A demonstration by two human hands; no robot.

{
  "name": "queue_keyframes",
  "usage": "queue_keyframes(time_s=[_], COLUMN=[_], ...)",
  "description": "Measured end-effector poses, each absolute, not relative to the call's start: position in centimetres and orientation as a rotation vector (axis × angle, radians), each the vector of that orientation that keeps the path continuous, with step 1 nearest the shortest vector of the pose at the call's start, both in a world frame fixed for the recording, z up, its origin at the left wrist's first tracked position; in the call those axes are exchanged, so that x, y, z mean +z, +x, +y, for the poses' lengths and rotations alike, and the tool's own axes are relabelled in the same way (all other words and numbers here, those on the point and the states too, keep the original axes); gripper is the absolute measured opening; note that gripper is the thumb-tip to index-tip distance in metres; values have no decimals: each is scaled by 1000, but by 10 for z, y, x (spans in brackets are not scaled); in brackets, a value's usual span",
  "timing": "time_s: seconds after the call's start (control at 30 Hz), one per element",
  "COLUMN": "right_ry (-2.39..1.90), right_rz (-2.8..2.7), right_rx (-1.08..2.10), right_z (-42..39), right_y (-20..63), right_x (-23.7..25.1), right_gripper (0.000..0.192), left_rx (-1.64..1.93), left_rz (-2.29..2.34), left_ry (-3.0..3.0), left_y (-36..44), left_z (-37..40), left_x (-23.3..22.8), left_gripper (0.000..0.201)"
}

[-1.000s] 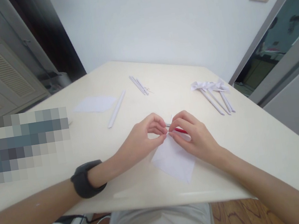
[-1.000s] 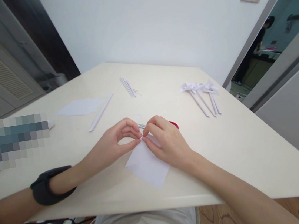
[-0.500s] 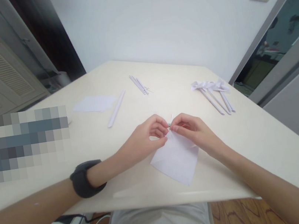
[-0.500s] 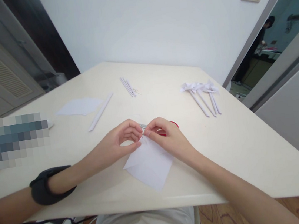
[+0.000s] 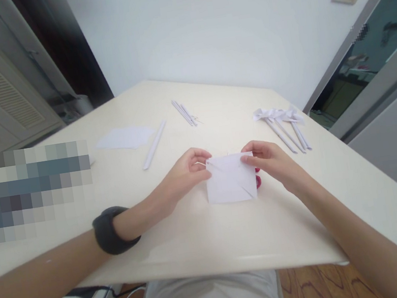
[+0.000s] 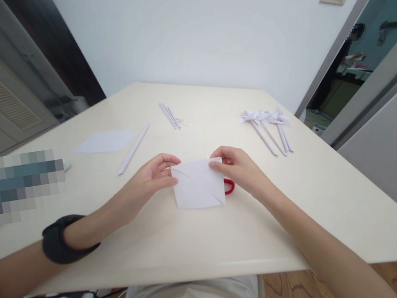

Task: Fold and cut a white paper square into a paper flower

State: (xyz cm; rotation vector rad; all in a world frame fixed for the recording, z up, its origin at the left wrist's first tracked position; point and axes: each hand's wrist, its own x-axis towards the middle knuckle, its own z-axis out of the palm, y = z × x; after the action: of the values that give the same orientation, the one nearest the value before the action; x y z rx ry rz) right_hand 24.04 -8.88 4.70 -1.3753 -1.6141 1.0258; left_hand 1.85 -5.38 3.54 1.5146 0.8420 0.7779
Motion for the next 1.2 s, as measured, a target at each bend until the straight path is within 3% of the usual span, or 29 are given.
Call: queue_keyframes(time_s=[0.47, 0.63, 0.93, 1.2], right_ry=[-1254, -1179, -1132, -1076], right_rz=[-1781, -1921, -1928, -2081], right_rx=[858, 649, 546, 107], right_z=[-103, -104, -108, -112], right_y=[218, 214, 212, 205], right_x=[51, 49, 53, 42], right_gripper=[9, 3, 6, 7], left_rx=[501, 601, 648, 593], left_rz=[529, 673, 688, 672], left_ry=[1608, 1595, 1569, 1509], left_y=[24, 23, 23, 24], left_z=[-58, -58, -60, -63], left_x=[31, 34, 36, 37], left_gripper=[26, 18, 14, 19])
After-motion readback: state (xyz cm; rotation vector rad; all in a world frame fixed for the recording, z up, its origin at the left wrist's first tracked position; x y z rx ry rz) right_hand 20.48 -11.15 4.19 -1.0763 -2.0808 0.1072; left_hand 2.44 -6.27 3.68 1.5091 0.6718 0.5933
